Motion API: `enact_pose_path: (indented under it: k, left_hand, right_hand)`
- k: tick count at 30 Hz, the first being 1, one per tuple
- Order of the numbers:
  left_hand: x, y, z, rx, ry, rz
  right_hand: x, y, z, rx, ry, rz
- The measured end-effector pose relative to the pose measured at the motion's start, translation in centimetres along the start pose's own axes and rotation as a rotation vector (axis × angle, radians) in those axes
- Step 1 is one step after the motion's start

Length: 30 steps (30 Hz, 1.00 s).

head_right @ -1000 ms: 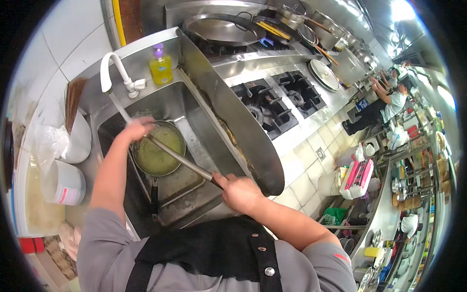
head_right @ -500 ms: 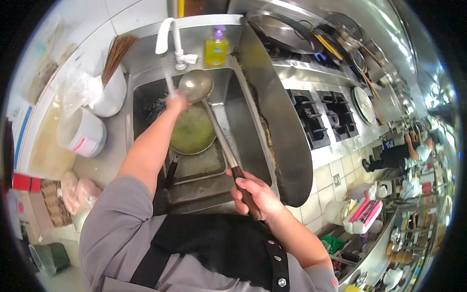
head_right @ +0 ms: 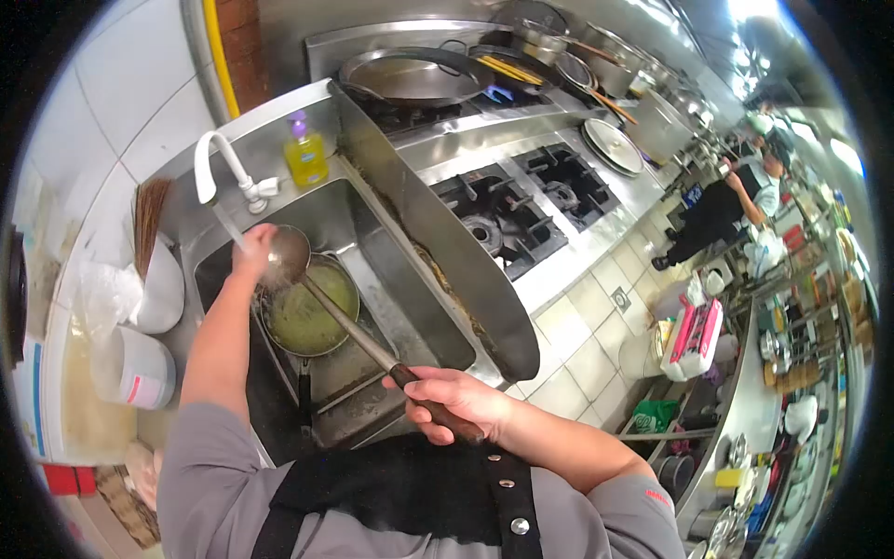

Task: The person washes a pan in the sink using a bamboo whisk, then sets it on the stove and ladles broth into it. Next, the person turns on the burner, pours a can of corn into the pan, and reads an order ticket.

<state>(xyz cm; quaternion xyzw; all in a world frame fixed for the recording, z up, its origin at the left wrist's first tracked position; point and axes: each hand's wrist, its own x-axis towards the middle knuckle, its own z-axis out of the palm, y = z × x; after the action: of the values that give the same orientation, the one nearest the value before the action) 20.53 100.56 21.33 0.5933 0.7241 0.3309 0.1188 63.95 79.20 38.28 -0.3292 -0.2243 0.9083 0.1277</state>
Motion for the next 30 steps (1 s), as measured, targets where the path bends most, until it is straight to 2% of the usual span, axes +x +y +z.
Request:
enact_pose_path:
  k: [1,4,7,11,12,15,17,20,24,27,28,30]
  left_hand:
    - [-0.2,-0.2,0.2,-0.076,0.068,-0.099]
    - [-1.4,-0.2,1.3,-0.161,0.255,-0.100]
    - [-2.3,1.1,1.8,-0.127,0.274,-0.220]
    - [-2.4,1.4,1.0,-0.070,0.229,-0.234]
    - [-2.4,1.1,0.8,-0.026,0.266,-0.161]
    - [-1.7,0.3,-0.7,0.046,0.077,-0.029]
    - [-1.8,0.9,-1.4,0.038,0.126,0.175]
    - [-2.0,3.8,-2.7,0.045,0.121,0.287]
    - [-1.0,2.9,-5.0,0.172,-0.082,0.140]
    - [-1.5,3.6,-6.0,0.411,-0.031,0.002]
    - [-1.4,3.5,-6.0,0.401,-0.074,-0.119]
    - [-1.1,2.4,-4.4,0.360,-0.071,-0.172]
  right_hand:
    - [-0.1,0.0,0.1,-0.018,0.002,-0.024]
    - [0.0,0.2,0.1,-0.079,-0.010,-0.063]
    - [0.1,0.2,0.2,-0.200,0.029,-0.058]
    - [0.1,0.2,0.4,-0.219,0.030,-0.031]
    - [0.1,0.2,0.4,-0.213,0.028,-0.023]
    - [-0.2,-0.1,0.0,-0.244,0.032,0.007]
    - [-0.5,-0.1,-0.4,-0.258,0.028,0.008]
    - [-0.1,0.0,-0.7,-0.233,-0.041,-0.010]
    - [-0.6,-0.2,-0.4,-0.234,-0.014,0.002]
    - [-0.8,-0.2,-0.4,-0.222,-0.042,-0.016]
    - [-1.0,-0.4,0.0,-0.247,-0.016,-0.016]
    - [-1.4,-0.4,0.5,-0.241,0.052,-0.036]
